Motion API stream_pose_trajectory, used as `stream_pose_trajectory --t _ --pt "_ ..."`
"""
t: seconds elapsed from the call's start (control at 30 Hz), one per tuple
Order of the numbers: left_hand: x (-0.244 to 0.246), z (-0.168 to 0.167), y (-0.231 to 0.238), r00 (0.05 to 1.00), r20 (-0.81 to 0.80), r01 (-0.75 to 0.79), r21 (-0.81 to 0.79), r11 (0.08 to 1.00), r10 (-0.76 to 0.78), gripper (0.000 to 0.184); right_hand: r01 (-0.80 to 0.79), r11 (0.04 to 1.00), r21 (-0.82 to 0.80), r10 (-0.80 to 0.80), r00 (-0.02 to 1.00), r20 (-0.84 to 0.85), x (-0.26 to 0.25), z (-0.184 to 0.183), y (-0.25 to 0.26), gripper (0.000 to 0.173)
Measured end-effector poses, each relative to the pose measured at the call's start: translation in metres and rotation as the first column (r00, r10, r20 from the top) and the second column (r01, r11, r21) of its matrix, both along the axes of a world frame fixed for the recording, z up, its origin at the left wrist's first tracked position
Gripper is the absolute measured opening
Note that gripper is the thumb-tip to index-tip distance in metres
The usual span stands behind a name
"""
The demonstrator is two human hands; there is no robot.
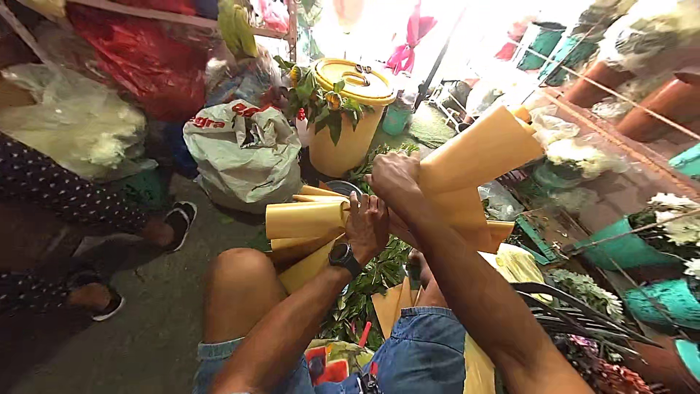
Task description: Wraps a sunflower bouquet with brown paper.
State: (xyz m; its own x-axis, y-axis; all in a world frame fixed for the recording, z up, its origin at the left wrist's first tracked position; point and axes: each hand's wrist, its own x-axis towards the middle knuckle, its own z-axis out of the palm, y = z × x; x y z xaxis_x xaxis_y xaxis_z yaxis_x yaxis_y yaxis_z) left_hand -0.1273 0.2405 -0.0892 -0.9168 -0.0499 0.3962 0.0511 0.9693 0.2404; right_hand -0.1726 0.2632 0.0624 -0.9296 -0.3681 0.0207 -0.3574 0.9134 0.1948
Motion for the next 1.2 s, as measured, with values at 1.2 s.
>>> stream_pose_trajectory --t 1.2 --pt "0.005 0.029 -0.041 0.882 -0.025 0.068 0.995 0.075 -0.470 0.043 0.199 -0.224 -0.954 0.003 0.979 0.204 0.033 -0.175 0.116 0.008"
